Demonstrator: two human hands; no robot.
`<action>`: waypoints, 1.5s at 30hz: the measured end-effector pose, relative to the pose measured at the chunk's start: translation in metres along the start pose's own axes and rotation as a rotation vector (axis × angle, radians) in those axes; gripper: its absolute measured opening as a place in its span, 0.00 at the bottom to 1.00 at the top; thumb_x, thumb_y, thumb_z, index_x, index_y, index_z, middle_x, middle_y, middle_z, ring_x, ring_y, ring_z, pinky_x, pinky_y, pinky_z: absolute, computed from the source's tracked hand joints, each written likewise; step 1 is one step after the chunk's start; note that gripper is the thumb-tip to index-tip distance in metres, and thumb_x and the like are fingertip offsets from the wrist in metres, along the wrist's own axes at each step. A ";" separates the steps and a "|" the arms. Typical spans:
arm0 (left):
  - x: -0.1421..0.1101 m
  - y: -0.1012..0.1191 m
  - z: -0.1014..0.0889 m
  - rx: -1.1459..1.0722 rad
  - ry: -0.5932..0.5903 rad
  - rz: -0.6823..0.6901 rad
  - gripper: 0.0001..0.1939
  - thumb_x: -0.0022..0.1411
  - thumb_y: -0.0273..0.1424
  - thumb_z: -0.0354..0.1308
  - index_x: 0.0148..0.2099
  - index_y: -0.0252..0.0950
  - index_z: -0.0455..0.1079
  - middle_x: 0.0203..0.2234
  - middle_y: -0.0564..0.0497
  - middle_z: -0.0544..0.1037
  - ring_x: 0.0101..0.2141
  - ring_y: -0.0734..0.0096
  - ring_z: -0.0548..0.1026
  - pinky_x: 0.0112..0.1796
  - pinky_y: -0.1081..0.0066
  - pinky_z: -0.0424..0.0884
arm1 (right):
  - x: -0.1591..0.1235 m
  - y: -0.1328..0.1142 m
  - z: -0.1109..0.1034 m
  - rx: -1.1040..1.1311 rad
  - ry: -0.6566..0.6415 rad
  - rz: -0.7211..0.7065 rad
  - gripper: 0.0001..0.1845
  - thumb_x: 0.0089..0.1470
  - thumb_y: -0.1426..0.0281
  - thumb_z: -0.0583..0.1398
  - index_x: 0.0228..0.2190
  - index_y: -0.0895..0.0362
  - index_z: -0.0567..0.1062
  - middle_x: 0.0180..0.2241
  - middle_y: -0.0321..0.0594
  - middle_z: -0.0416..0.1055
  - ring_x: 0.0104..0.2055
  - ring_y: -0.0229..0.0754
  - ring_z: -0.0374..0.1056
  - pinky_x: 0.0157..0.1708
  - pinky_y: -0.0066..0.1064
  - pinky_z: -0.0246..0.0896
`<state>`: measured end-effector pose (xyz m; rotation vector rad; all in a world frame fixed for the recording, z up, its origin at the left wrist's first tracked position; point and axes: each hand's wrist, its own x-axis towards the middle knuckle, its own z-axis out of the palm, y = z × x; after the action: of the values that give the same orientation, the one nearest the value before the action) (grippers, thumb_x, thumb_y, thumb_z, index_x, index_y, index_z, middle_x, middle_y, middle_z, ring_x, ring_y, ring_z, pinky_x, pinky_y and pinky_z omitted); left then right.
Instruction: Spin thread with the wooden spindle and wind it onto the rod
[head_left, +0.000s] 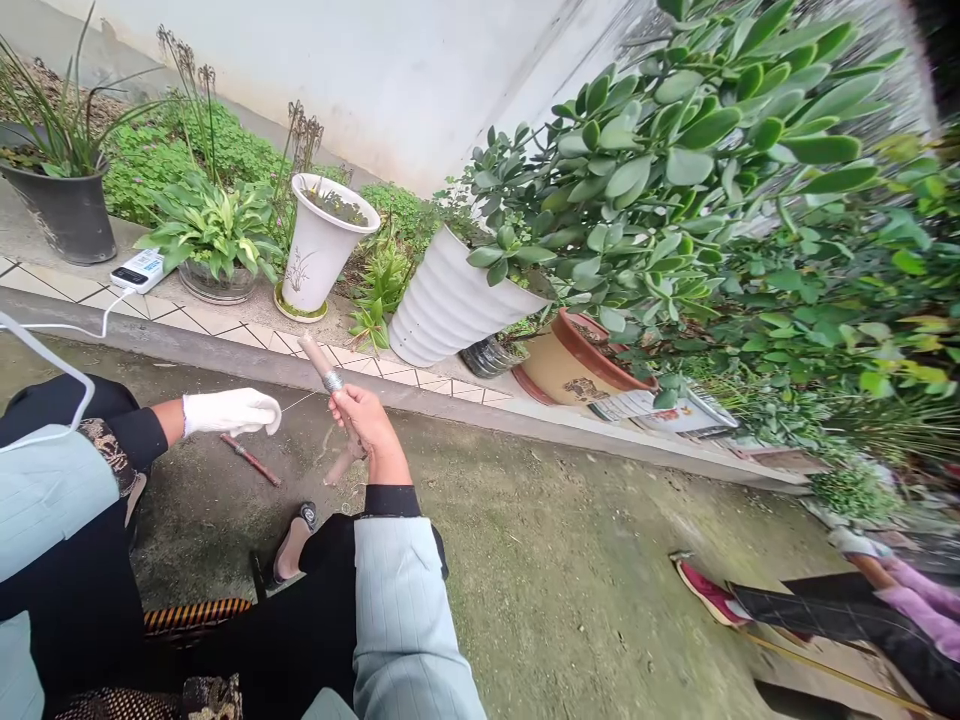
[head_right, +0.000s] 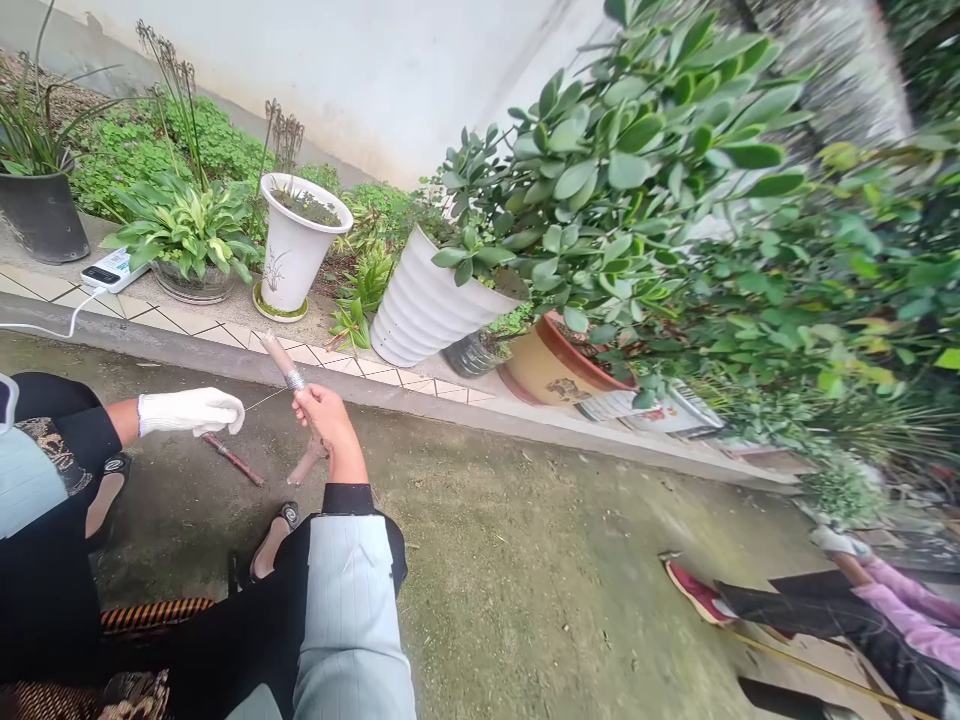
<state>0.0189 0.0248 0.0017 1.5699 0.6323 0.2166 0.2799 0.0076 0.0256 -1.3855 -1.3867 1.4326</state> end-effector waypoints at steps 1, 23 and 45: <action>0.000 0.003 0.002 0.025 -0.023 0.004 0.17 0.62 0.43 0.53 0.35 0.32 0.68 0.19 0.55 0.63 0.18 0.78 0.56 0.19 0.76 0.53 | 0.004 0.003 0.003 -0.091 0.041 0.020 0.15 0.49 0.58 0.59 0.25 0.58 0.68 0.23 0.34 0.65 0.22 0.31 0.58 0.23 0.24 0.54; 0.001 -0.001 0.011 0.098 -0.102 0.068 0.17 0.62 0.41 0.53 0.29 0.32 0.66 0.21 0.52 0.67 0.22 0.75 0.59 0.24 0.74 0.57 | -0.001 0.004 -0.013 -0.295 0.189 0.021 0.14 0.53 0.59 0.57 0.29 0.58 0.71 0.26 0.38 0.68 0.24 0.35 0.61 0.25 0.28 0.56; -0.002 -0.010 0.007 0.113 0.055 0.027 0.15 0.61 0.40 0.52 0.32 0.31 0.66 0.24 0.52 0.69 0.21 0.78 0.61 0.21 0.77 0.58 | -0.008 0.000 -0.015 0.003 0.109 -0.093 0.18 0.52 0.56 0.57 0.33 0.60 0.72 0.26 0.36 0.67 0.22 0.32 0.59 0.24 0.25 0.57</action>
<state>0.0184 0.0172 -0.0080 1.6866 0.6759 0.2483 0.2953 0.0033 0.0297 -1.3589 -1.3606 1.2805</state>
